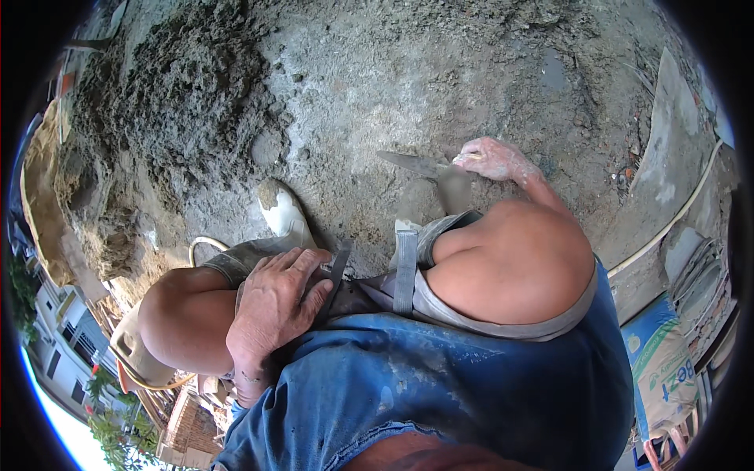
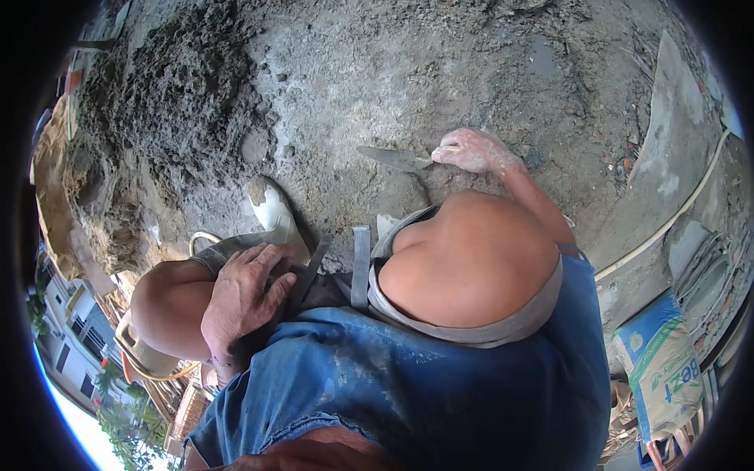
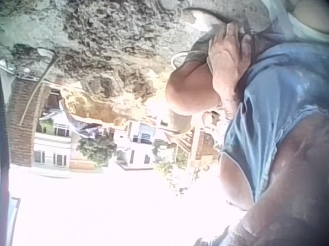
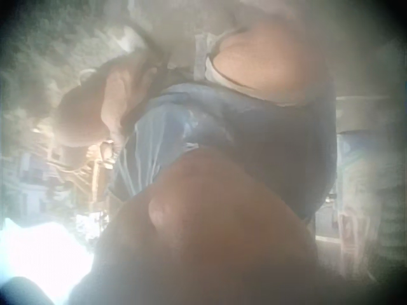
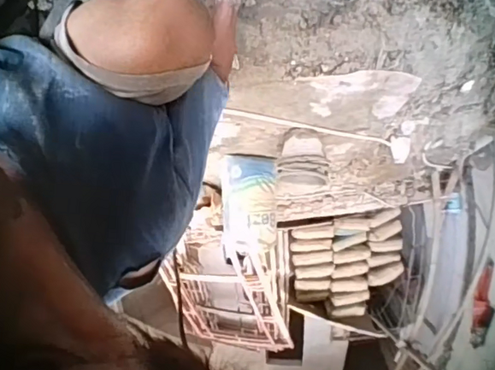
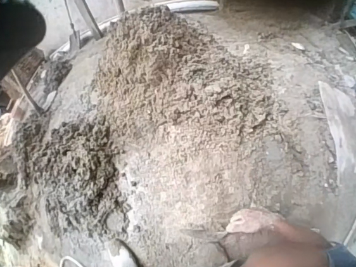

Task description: Smoothing and leveling a patch of wet cement on a floor using a trowel.

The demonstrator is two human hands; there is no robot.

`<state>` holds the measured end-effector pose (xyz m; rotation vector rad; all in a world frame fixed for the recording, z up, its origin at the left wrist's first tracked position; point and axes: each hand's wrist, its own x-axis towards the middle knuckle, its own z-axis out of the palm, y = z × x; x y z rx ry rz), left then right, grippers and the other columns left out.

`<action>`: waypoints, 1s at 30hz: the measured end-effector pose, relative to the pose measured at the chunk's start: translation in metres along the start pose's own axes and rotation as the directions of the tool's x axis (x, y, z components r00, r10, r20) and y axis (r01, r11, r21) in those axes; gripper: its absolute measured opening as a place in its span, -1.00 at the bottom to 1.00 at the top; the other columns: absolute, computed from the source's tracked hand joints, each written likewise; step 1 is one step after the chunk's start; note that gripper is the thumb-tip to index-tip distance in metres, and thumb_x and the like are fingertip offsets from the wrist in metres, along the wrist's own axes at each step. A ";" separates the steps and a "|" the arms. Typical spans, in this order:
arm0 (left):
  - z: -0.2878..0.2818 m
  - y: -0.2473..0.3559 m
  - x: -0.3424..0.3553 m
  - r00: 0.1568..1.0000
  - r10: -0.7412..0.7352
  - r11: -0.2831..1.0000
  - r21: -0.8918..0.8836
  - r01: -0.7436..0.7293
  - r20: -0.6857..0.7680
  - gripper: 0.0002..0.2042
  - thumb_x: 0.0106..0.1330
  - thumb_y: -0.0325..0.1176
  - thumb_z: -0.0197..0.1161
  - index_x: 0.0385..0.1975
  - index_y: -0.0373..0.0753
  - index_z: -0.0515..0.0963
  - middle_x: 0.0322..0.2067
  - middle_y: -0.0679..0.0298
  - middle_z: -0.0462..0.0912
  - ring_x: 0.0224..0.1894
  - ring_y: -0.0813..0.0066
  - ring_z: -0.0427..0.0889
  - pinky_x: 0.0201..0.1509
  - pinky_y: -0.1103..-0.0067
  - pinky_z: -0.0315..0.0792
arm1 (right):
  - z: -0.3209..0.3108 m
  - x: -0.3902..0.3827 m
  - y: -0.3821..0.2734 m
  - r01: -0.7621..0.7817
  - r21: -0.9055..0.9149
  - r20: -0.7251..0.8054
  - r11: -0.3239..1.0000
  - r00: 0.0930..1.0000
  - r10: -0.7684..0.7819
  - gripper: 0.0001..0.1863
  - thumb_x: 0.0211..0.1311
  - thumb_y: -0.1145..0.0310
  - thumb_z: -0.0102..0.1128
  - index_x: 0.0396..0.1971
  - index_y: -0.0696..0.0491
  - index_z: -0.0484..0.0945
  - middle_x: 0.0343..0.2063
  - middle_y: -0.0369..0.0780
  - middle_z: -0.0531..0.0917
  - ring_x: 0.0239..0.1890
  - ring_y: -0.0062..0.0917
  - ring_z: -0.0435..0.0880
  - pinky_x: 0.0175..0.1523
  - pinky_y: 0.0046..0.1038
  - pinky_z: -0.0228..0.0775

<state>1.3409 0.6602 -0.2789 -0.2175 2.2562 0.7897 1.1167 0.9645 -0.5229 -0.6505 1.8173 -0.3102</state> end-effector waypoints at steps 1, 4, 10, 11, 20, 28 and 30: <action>0.000 0.000 0.000 1.000 -0.016 1.000 0.005 0.016 -0.001 -0.68 0.31 -0.29 0.27 0.02 -0.20 0.51 -0.15 0.07 0.63 -0.01 0.01 0.59 0.12 0.23 0.42 | -0.011 -0.002 0.016 0.005 -0.006 0.003 1.000 1.000 -0.005 -0.49 0.27 -0.19 0.15 -0.04 -0.08 0.67 -0.10 -0.11 0.71 0.02 -0.16 0.65 0.10 -0.16 0.44; -0.002 -0.003 -0.002 1.000 -0.012 0.999 0.034 0.012 0.003 -0.68 0.31 -0.28 0.27 0.03 -0.19 0.51 -0.14 0.08 0.63 -0.01 0.02 0.60 0.13 0.24 0.42 | -0.027 -0.015 0.042 -0.119 -0.023 -0.112 0.993 0.987 0.116 -0.50 0.29 -0.17 0.15 -0.07 -0.07 0.66 -0.16 -0.12 0.72 -0.06 -0.18 0.67 0.05 -0.19 0.45; 0.000 -0.002 0.000 1.000 0.019 0.998 0.058 -0.018 -0.002 -0.68 0.32 -0.27 0.26 0.04 -0.17 0.50 -0.12 0.09 0.63 0.01 0.04 0.60 0.15 0.24 0.42 | 0.016 -0.021 -0.026 -0.009 -0.005 -0.166 1.000 0.986 0.008 -0.53 0.31 -0.12 0.16 -0.09 -0.02 0.64 -0.12 -0.08 0.69 0.02 -0.12 0.63 0.13 -0.13 0.44; -0.001 -0.002 0.002 0.999 0.031 0.998 0.056 -0.031 0.016 -0.68 0.33 -0.26 0.26 0.04 -0.17 0.50 -0.12 0.09 0.63 0.02 0.04 0.60 0.15 0.24 0.42 | 0.022 -0.026 -0.053 -0.066 -0.024 -0.056 0.998 0.996 0.064 -0.51 0.30 -0.16 0.15 -0.07 -0.05 0.65 -0.09 -0.07 0.69 0.07 -0.10 0.62 0.19 -0.09 0.41; 0.006 -0.004 -0.008 1.000 0.011 0.995 0.102 -0.011 -0.002 -0.67 0.35 -0.22 0.25 0.05 -0.16 0.51 -0.12 0.08 0.64 -0.01 0.03 0.61 0.15 0.26 0.44 | -0.042 0.023 0.042 -0.158 0.138 -0.601 0.978 0.771 0.210 -0.37 0.30 -0.25 0.10 0.06 0.00 0.61 0.03 -0.07 0.66 0.10 -0.14 0.62 0.19 -0.18 0.42; 0.006 -0.003 -0.011 1.000 -0.014 0.993 0.113 0.015 -0.011 -0.67 0.35 -0.22 0.24 0.06 -0.17 0.50 -0.12 0.08 0.64 -0.04 0.00 0.62 0.15 0.26 0.44 | 0.084 0.051 -0.110 0.234 0.213 0.381 0.949 0.874 -0.301 -0.57 0.32 0.04 0.23 -0.11 0.13 0.53 -0.37 -0.14 0.67 -0.41 -0.37 0.70 -0.22 -0.28 0.55; 0.007 -0.004 -0.012 1.000 -0.011 0.995 0.100 0.012 -0.011 -0.67 0.35 -0.22 0.24 0.06 -0.17 0.50 -0.12 0.08 0.63 -0.04 0.00 0.62 0.15 0.26 0.44 | 0.104 0.067 -0.123 0.139 0.341 0.471 0.930 0.831 -0.297 -0.60 0.33 0.08 0.23 -0.15 0.14 0.52 -0.44 -0.20 0.64 -0.53 -0.49 0.62 -0.37 -0.34 0.49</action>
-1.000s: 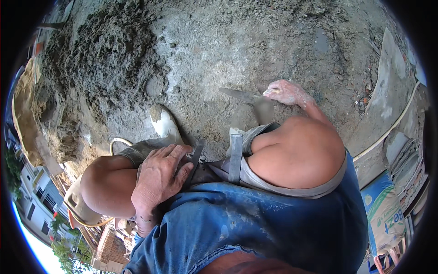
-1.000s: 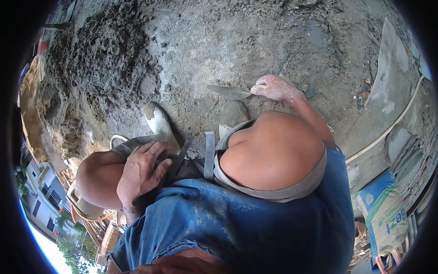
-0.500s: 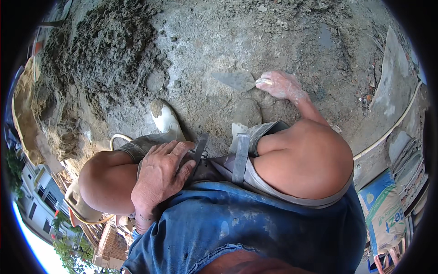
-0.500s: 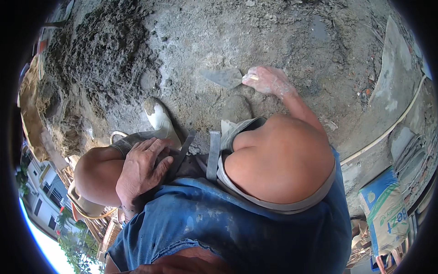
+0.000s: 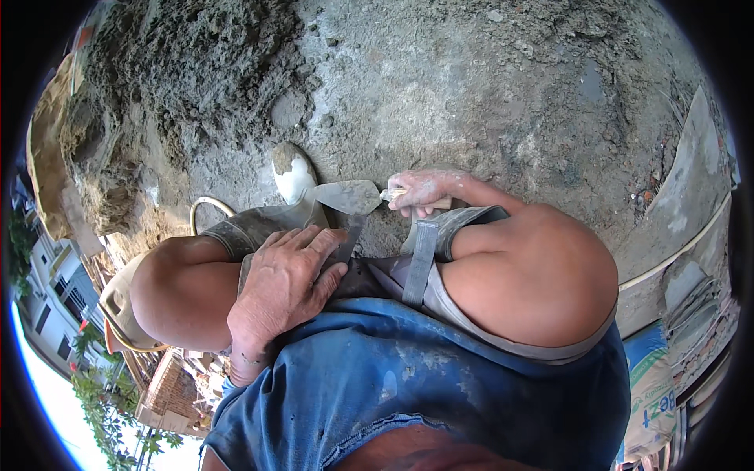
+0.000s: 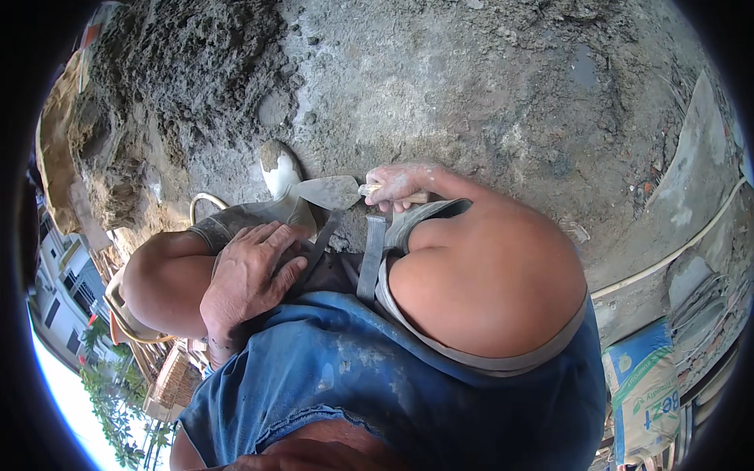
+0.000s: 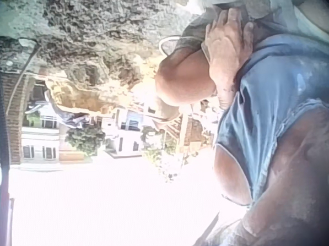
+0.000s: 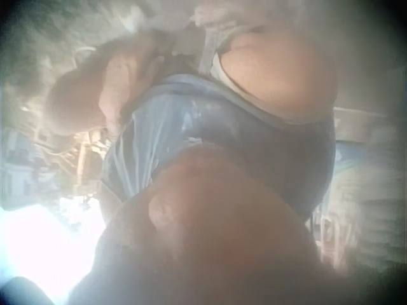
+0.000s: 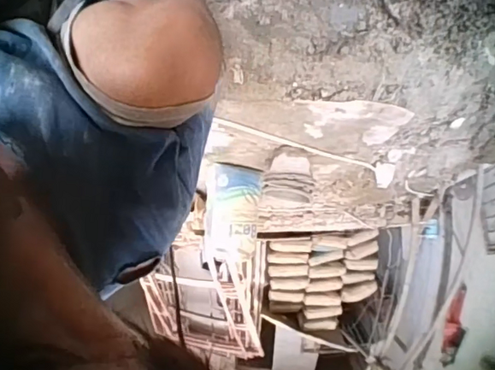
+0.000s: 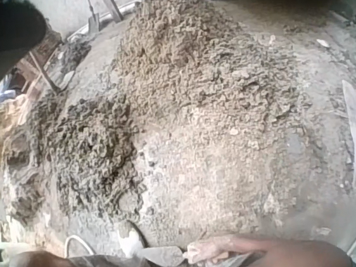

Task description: Smoothing and leveling a patch of wet cement on a floor using a trowel.

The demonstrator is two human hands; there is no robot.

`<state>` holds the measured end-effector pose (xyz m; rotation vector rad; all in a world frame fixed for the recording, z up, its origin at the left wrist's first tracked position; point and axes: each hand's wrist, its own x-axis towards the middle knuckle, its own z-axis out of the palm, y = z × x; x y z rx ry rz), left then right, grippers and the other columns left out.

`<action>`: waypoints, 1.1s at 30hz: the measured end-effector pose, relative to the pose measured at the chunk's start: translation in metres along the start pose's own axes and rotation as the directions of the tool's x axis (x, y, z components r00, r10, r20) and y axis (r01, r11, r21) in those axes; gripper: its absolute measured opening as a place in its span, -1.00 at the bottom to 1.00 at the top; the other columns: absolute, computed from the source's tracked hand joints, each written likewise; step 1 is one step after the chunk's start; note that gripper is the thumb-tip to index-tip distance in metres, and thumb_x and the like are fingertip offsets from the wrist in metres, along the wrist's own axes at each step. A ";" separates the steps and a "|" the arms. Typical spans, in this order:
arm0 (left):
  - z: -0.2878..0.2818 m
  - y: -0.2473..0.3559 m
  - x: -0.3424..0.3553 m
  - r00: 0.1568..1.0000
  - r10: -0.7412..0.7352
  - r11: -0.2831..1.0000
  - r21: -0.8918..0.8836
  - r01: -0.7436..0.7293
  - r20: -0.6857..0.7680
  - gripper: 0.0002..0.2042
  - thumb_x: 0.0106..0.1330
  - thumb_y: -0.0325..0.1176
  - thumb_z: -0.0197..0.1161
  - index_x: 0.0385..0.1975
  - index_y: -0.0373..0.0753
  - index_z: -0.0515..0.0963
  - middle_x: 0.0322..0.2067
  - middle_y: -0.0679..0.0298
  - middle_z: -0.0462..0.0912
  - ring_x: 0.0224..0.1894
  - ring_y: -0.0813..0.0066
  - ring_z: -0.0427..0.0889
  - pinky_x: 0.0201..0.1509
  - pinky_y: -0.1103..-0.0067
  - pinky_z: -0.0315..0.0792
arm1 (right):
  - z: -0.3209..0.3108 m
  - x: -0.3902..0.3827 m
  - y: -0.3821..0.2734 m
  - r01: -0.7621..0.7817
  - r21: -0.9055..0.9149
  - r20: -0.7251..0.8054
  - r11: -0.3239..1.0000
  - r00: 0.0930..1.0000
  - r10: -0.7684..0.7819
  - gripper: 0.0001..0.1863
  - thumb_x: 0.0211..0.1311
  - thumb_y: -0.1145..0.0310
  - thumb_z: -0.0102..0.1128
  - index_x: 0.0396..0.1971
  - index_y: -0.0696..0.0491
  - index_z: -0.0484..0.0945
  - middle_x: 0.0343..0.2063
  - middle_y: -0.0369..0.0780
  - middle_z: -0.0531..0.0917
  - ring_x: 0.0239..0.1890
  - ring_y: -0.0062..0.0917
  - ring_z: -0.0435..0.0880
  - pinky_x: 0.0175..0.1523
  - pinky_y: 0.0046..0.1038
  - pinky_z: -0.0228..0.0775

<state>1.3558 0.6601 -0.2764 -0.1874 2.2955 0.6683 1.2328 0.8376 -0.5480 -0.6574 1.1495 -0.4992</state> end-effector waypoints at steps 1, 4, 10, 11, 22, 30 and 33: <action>0.000 -0.001 0.000 1.000 -0.005 1.000 -0.005 0.005 0.004 -0.67 0.35 -0.23 0.24 0.06 -0.17 0.50 -0.11 0.08 0.64 -0.03 0.00 0.62 0.15 0.25 0.44 | 0.002 0.005 0.003 -0.026 0.156 0.088 0.987 0.996 0.012 -0.63 0.33 0.11 0.24 -0.20 0.16 0.50 -0.52 -0.26 0.60 -0.65 -0.60 0.55 -0.51 -0.41 0.43; 0.002 -0.007 -0.003 0.999 -0.043 0.999 -0.027 0.043 -0.001 -0.67 0.35 -0.24 0.24 0.06 -0.17 0.50 -0.10 0.07 0.64 -0.01 0.00 0.61 0.15 0.25 0.44 | -0.006 -0.003 0.006 0.011 0.175 -0.073 0.985 0.997 0.002 -0.70 0.39 0.14 0.20 -0.21 0.09 0.48 -0.58 -0.35 0.52 -0.67 -0.69 0.51 -0.61 -0.53 0.35; -0.003 -0.008 -0.002 0.999 -0.050 0.997 -0.059 0.051 0.016 -0.69 0.35 -0.24 0.24 0.05 -0.17 0.51 -0.09 0.06 0.64 0.00 -0.02 0.61 0.18 0.25 0.43 | -0.059 -0.085 0.033 0.240 0.489 -0.686 0.839 0.700 0.199 -0.72 0.46 0.18 0.16 -0.14 0.09 0.42 -0.57 -0.38 0.43 -0.70 -0.75 0.40 -0.65 -0.63 0.23; -0.001 -0.008 -0.002 0.999 -0.049 0.998 -0.046 0.050 0.017 -0.69 0.36 -0.24 0.24 0.04 -0.17 0.51 -0.09 0.06 0.64 0.00 -0.02 0.61 0.18 0.26 0.43 | -0.068 -0.092 0.032 0.322 0.539 -0.744 0.778 0.615 0.261 -0.70 0.45 0.17 0.17 -0.10 0.09 0.41 -0.56 -0.37 0.44 -0.70 -0.75 0.40 -0.65 -0.62 0.24; 0.003 -0.006 0.006 0.997 -0.061 0.997 -0.033 0.063 0.037 -0.68 0.36 -0.24 0.24 0.04 -0.21 0.52 -0.10 0.05 0.64 -0.01 -0.02 0.62 0.18 0.26 0.43 | 0.013 0.037 -0.003 0.108 0.379 -0.060 0.919 0.994 -0.093 -0.58 0.40 0.05 0.18 -0.11 0.13 0.43 -0.52 -0.29 0.51 -0.67 -0.66 0.50 -0.56 -0.50 0.40; 0.004 -0.014 0.005 0.995 -0.093 0.995 -0.040 0.094 0.027 -0.68 0.37 -0.23 0.21 0.05 -0.20 0.51 -0.08 0.03 0.64 0.01 -0.01 0.61 0.19 0.25 0.43 | -0.043 -0.010 -0.002 0.326 0.600 -0.563 0.731 0.821 0.097 -0.64 0.41 0.05 0.17 -0.14 0.08 0.45 -0.54 -0.34 0.49 -0.70 -0.69 0.43 -0.61 -0.54 0.35; 0.009 -0.011 0.003 0.998 -0.061 0.997 -0.050 0.062 0.027 -0.67 0.37 -0.22 0.21 0.07 -0.18 0.51 -0.08 0.02 0.63 0.02 -0.01 0.61 0.19 0.24 0.42 | -0.048 -0.029 0.020 0.491 0.460 -0.797 0.740 0.596 0.101 -0.62 0.40 0.06 0.18 -0.13 0.09 0.46 -0.55 -0.33 0.50 -0.72 -0.69 0.43 -0.61 -0.53 0.35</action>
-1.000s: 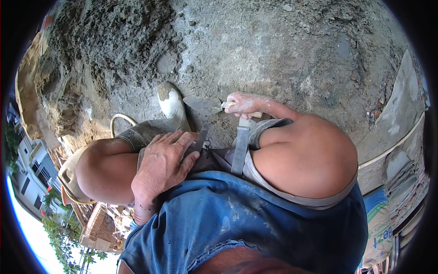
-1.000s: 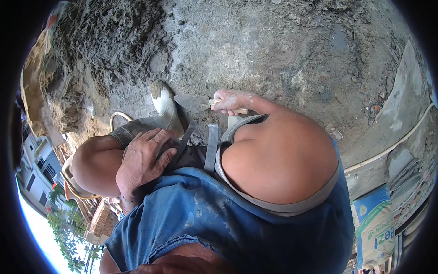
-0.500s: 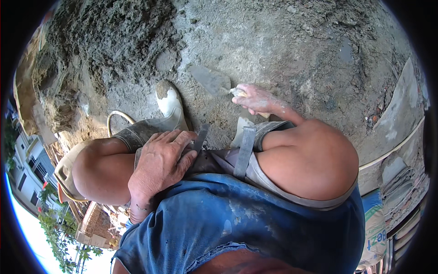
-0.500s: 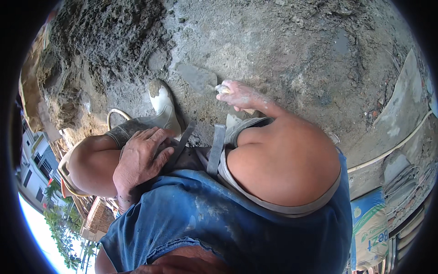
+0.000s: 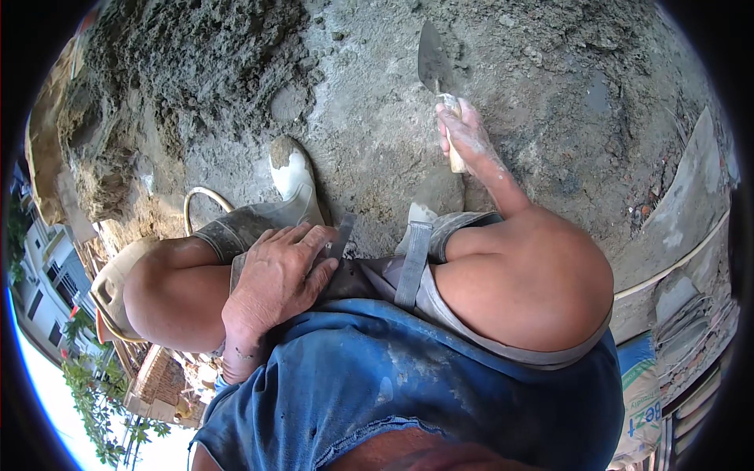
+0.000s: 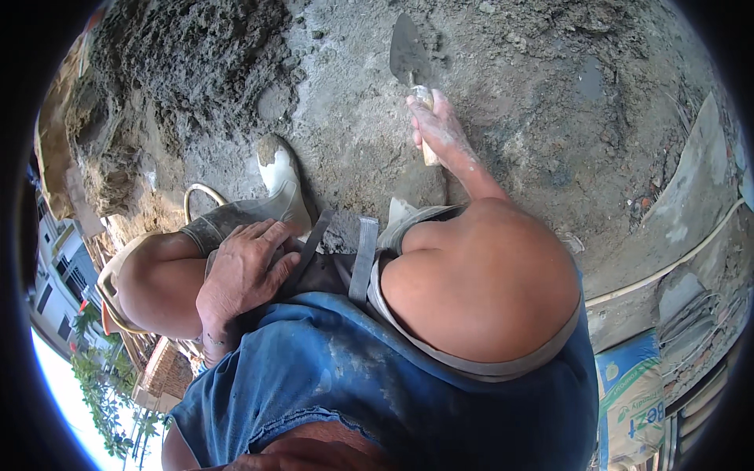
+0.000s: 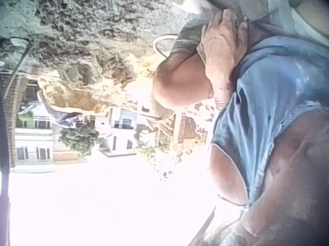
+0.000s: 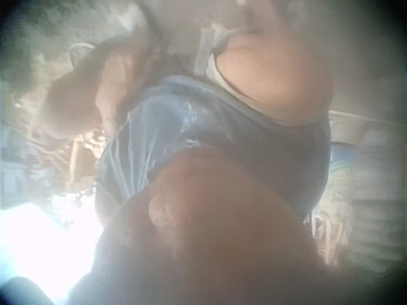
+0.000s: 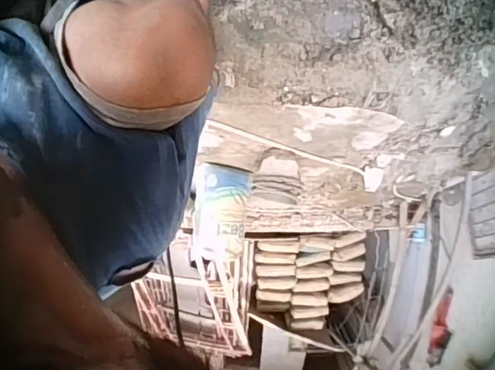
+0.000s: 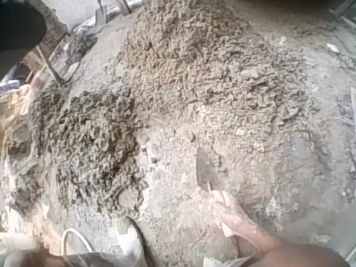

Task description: Smoothing and leveling a patch of wet cement on a floor using a trowel.

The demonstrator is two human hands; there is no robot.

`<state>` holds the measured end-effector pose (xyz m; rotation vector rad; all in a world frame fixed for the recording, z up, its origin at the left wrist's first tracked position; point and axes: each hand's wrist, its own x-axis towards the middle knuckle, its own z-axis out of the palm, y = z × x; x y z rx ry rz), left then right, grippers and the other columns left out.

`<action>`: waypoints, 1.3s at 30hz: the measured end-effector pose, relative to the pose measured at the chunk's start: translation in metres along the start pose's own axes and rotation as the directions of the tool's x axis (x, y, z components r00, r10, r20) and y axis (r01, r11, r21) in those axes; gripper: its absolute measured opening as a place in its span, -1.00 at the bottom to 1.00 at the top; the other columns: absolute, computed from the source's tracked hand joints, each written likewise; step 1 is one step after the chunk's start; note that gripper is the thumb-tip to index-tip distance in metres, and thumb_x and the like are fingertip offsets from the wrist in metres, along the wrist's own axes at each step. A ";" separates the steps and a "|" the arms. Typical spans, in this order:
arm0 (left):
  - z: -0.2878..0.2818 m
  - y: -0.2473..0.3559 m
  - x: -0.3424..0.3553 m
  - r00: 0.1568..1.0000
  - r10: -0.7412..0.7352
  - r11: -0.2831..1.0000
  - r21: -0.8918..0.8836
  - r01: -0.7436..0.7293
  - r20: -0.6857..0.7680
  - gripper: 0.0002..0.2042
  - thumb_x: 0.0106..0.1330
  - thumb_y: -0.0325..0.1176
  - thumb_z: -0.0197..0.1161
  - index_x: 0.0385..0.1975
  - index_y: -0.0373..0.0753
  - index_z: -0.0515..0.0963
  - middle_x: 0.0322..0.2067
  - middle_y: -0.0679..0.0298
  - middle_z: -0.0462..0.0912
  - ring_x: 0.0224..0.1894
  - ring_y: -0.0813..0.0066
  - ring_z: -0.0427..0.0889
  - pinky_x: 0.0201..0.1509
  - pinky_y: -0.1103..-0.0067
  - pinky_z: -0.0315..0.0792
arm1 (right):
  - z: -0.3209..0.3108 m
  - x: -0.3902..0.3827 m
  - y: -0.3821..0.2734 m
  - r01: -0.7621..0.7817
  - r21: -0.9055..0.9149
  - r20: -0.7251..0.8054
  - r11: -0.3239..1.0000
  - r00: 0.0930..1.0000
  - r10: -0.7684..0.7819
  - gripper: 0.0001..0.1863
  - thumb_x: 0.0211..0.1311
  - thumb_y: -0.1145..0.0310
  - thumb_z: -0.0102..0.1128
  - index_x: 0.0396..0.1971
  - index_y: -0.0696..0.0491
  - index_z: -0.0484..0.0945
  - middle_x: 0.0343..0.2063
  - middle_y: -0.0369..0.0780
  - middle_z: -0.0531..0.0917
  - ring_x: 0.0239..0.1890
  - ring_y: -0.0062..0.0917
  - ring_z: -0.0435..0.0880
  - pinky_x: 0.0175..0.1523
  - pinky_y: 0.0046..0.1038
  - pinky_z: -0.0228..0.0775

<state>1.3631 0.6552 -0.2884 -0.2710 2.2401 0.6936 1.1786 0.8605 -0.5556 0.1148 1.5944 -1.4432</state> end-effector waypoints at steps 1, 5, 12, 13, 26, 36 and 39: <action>0.004 -0.001 -0.003 1.000 0.022 1.000 0.018 -0.021 -0.020 -0.67 0.37 -0.22 0.22 0.07 -0.18 0.51 -0.08 0.03 0.63 0.02 -0.01 0.61 0.19 0.24 0.42 | 0.002 -0.006 -0.007 0.010 -0.003 -0.011 1.000 1.000 -0.010 -0.62 0.40 0.06 0.18 -0.13 0.09 0.46 -0.55 -0.33 0.50 -0.72 -0.69 0.43 -0.61 -0.53 0.35; 0.000 0.004 0.000 0.999 0.040 0.999 0.017 -0.040 -0.005 -0.67 0.37 -0.23 0.22 0.07 -0.17 0.51 -0.10 0.05 0.63 0.00 -0.01 0.62 0.18 0.23 0.43 | 0.005 -0.018 -0.006 -0.039 -0.451 0.442 0.892 0.858 0.261 -0.62 0.37 0.10 0.21 -0.18 0.15 0.45 -0.59 -0.30 0.49 -0.75 -0.66 0.45 -0.61 -0.50 0.34; -0.007 0.009 -0.001 0.998 0.035 0.999 0.018 -0.036 0.044 -0.69 0.35 -0.24 0.24 0.04 -0.16 0.51 -0.10 0.09 0.64 0.02 0.03 0.61 0.19 0.25 0.42 | -0.049 0.026 -0.076 0.117 -0.812 -0.070 0.572 0.953 -0.294 -0.53 0.32 0.08 0.20 -0.01 0.17 0.49 -0.18 0.02 0.67 -0.09 -0.14 0.68 -0.03 -0.14 0.52; -0.007 0.007 -0.001 0.998 0.035 0.999 0.025 -0.036 0.043 -0.69 0.35 -0.24 0.24 0.04 -0.16 0.51 -0.10 0.09 0.64 0.02 0.03 0.61 0.19 0.25 0.42 | -0.050 0.031 -0.087 0.080 -0.895 -0.116 0.439 0.908 -0.402 -0.55 0.31 0.10 0.19 -0.03 0.17 0.51 -0.09 0.06 0.66 0.05 -0.07 0.64 0.07 -0.10 0.50; -0.080 -0.026 -0.098 0.947 -0.051 0.994 -0.106 0.019 -0.318 -0.66 0.25 -0.15 0.31 -0.11 -0.25 0.58 -0.27 0.10 0.64 -0.16 -0.04 0.60 -0.03 0.28 0.45 | -0.031 0.112 -0.206 0.141 -0.980 0.089 0.141 0.942 -0.324 -0.62 0.32 0.14 0.12 0.00 0.07 0.52 -0.07 0.01 0.67 0.05 -0.08 0.64 0.13 -0.08 0.48; -0.102 -0.073 -0.130 0.908 -0.326 0.884 -0.425 0.193 -0.265 -0.56 0.32 -0.05 0.27 -0.10 -0.38 0.56 -0.28 0.00 0.63 -0.20 -0.03 0.61 -0.06 0.31 0.45 | 0.071 0.234 -0.192 0.268 -0.948 0.209 0.173 0.932 -0.297 -0.57 0.25 0.14 0.15 -0.10 0.22 0.59 -0.02 0.15 0.65 0.09 0.01 0.62 0.20 -0.10 0.46; -0.099 -0.083 -0.132 0.893 -0.344 0.874 -0.447 0.192 -0.289 -0.55 0.32 -0.04 0.27 -0.11 -0.38 0.56 -0.29 0.01 0.63 -0.21 -0.01 0.62 -0.07 0.31 0.45 | 0.139 0.243 -0.181 0.399 -0.904 0.340 0.153 0.889 -0.306 -0.59 0.27 0.17 0.16 -0.08 0.21 0.54 -0.11 0.12 0.67 -0.02 0.04 0.67 0.12 -0.02 0.50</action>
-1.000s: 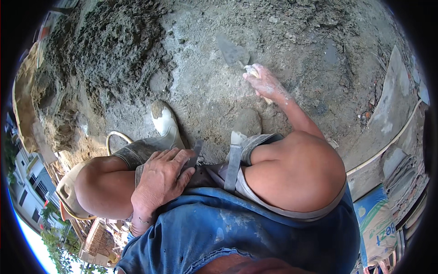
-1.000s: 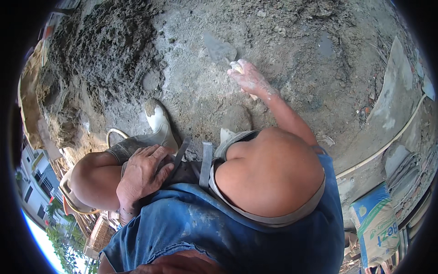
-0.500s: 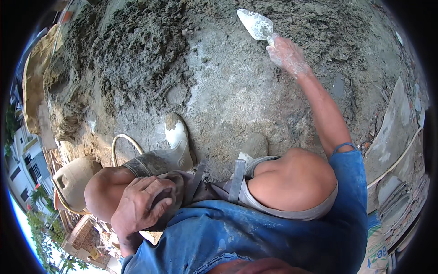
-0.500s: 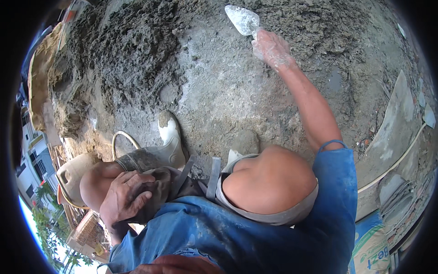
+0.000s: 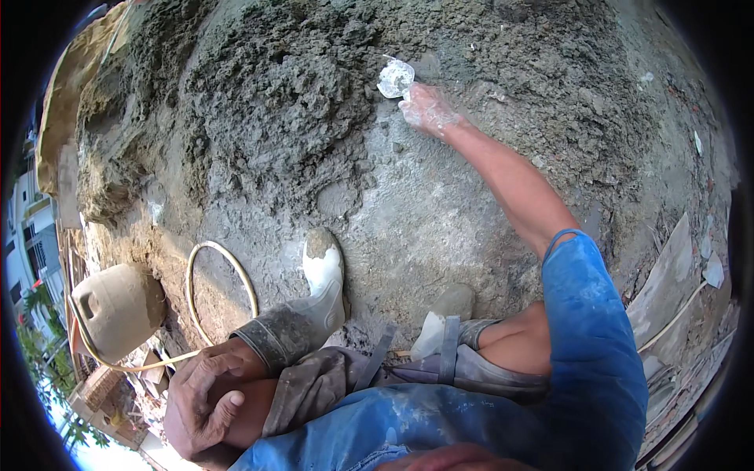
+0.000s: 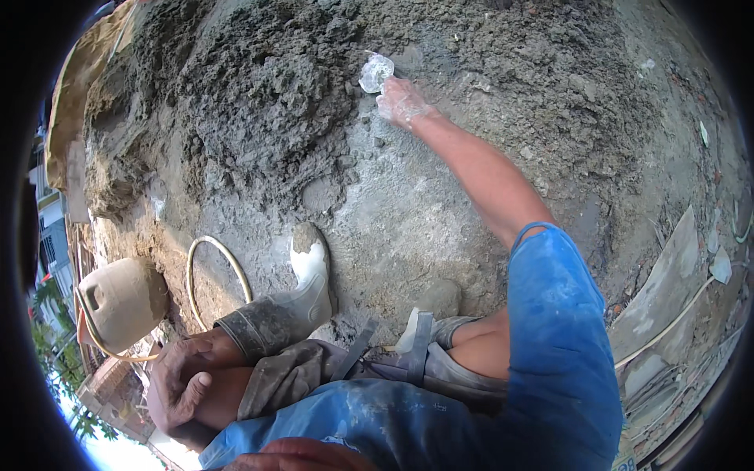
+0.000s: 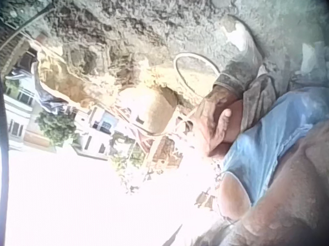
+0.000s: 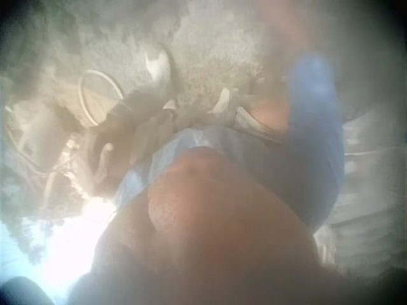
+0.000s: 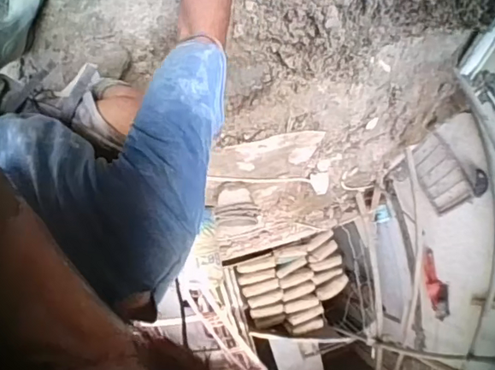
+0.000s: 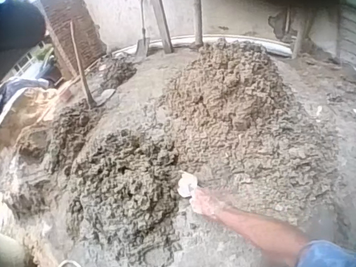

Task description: Smoothing and leveling a patch of wet cement on a floor using a trowel.

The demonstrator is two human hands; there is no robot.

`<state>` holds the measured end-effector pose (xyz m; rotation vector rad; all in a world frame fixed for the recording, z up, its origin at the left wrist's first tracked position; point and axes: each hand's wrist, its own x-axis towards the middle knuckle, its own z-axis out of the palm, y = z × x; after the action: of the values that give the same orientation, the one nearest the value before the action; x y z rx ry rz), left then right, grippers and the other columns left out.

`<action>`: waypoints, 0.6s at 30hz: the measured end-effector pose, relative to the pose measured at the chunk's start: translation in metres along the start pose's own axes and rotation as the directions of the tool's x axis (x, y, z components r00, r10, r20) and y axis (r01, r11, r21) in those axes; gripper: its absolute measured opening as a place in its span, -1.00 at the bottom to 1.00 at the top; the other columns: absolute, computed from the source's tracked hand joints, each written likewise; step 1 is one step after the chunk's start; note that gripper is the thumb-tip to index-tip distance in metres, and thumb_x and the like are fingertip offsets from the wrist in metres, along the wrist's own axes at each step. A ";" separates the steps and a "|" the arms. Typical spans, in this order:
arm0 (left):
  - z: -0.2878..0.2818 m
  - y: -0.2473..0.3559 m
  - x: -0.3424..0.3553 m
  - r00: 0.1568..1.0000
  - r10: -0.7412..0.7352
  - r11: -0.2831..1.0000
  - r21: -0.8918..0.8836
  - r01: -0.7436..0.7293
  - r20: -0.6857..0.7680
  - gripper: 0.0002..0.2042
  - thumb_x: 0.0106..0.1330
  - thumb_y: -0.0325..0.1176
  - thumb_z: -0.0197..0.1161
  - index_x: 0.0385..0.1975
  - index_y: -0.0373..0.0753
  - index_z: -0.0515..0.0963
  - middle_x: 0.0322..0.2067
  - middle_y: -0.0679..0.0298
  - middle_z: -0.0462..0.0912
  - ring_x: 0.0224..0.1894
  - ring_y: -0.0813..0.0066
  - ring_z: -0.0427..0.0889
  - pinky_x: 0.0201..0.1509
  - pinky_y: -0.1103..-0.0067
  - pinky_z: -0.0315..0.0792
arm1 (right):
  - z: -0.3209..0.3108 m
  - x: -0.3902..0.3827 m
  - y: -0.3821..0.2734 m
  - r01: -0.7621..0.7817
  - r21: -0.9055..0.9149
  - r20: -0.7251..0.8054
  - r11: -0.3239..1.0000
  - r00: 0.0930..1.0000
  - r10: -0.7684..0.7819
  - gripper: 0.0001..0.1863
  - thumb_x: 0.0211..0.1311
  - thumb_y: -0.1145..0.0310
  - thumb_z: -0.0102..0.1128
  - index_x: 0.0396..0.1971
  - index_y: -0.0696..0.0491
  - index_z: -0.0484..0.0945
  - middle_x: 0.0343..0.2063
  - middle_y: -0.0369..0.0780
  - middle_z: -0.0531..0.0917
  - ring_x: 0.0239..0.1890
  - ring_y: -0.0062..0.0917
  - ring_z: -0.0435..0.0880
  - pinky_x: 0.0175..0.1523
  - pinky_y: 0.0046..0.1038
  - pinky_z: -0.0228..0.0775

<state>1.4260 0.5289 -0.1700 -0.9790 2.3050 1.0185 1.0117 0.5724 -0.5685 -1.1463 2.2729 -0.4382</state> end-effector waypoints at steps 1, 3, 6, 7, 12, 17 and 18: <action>-0.001 -0.007 -0.001 0.999 -0.038 0.999 0.021 0.038 0.002 -0.55 0.32 -0.04 0.27 -0.11 -0.38 0.56 -0.30 0.02 0.63 -0.22 0.01 0.63 -0.08 0.32 0.45 | -0.005 -0.002 -0.014 0.009 -0.004 0.015 1.000 1.000 -0.009 -0.59 0.27 0.17 0.16 -0.08 0.21 0.54 -0.11 0.12 0.67 -0.02 0.04 0.67 0.12 -0.02 0.50; -0.002 -0.020 -0.001 0.993 -0.119 0.992 -0.044 0.118 -0.028 -0.49 0.29 0.05 0.26 -0.14 -0.40 0.56 -0.31 0.04 0.62 -0.21 0.11 0.62 -0.07 0.37 0.44 | -0.027 -0.009 -0.038 -0.035 -0.039 0.042 0.999 0.998 0.036 -0.63 0.31 0.19 0.12 -0.07 0.18 0.52 -0.11 0.08 0.68 -0.03 0.00 0.68 0.10 -0.02 0.50; -0.008 -0.026 -0.004 0.973 -0.223 0.968 -0.128 0.215 -0.052 -0.42 0.26 0.13 0.25 -0.19 -0.42 0.55 -0.34 0.08 0.58 -0.21 0.22 0.59 -0.07 0.44 0.43 | -0.058 -0.009 -0.028 0.024 -0.161 -0.068 0.987 0.997 -0.035 -0.66 0.37 0.10 0.10 -0.06 0.04 0.50 -0.18 0.02 0.68 -0.07 0.00 0.67 -0.03 0.01 0.50; -0.009 -0.030 -0.003 0.967 -0.248 0.964 -0.110 0.242 -0.052 -0.42 0.26 0.13 0.25 -0.18 -0.43 0.54 -0.33 0.08 0.58 -0.21 0.22 0.59 -0.07 0.44 0.43 | -0.069 -0.003 -0.009 0.006 -0.194 -0.129 0.981 0.991 -0.031 -0.64 0.36 0.09 0.12 -0.03 0.03 0.50 -0.17 0.01 0.68 -0.07 0.00 0.66 -0.02 0.00 0.50; -0.009 -0.037 -0.010 0.952 -0.303 0.945 -0.143 0.294 -0.040 -0.40 0.25 0.14 0.26 -0.17 -0.44 0.54 -0.33 0.08 0.58 -0.22 0.24 0.59 -0.08 0.46 0.43 | -0.057 0.066 0.045 -0.196 -0.118 -0.100 0.974 0.978 0.185 -0.55 0.28 0.13 0.14 0.02 0.14 0.59 0.00 0.08 0.66 0.09 -0.02 0.63 0.21 -0.10 0.46; -0.002 -0.035 -0.013 0.934 -0.346 0.933 -0.139 0.333 -0.090 -0.37 0.23 0.18 0.27 -0.17 -0.44 0.55 -0.32 0.06 0.60 -0.22 0.24 0.60 -0.07 0.45 0.43 | -0.023 0.114 -0.025 -0.035 -0.071 -0.073 0.997 0.997 0.030 -0.54 0.21 0.14 0.18 -0.02 0.18 0.61 0.06 0.06 0.63 0.15 -0.01 0.59 0.24 -0.10 0.45; 0.000 -0.031 -0.014 0.929 -0.354 0.932 -0.126 0.341 -0.109 -0.36 0.24 0.19 0.27 -0.16 -0.44 0.55 -0.31 0.05 0.60 -0.22 0.24 0.60 -0.07 0.45 0.44 | -0.021 0.117 -0.030 -0.023 -0.047 -0.083 0.999 0.996 0.019 -0.54 0.21 0.13 0.19 -0.02 0.17 0.61 0.03 0.06 0.65 0.12 0.00 0.60 0.21 -0.08 0.46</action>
<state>1.4583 0.5202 -0.1758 -1.4750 2.0854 0.9556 0.9613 0.4612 -0.5746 -1.1456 2.3765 -0.4329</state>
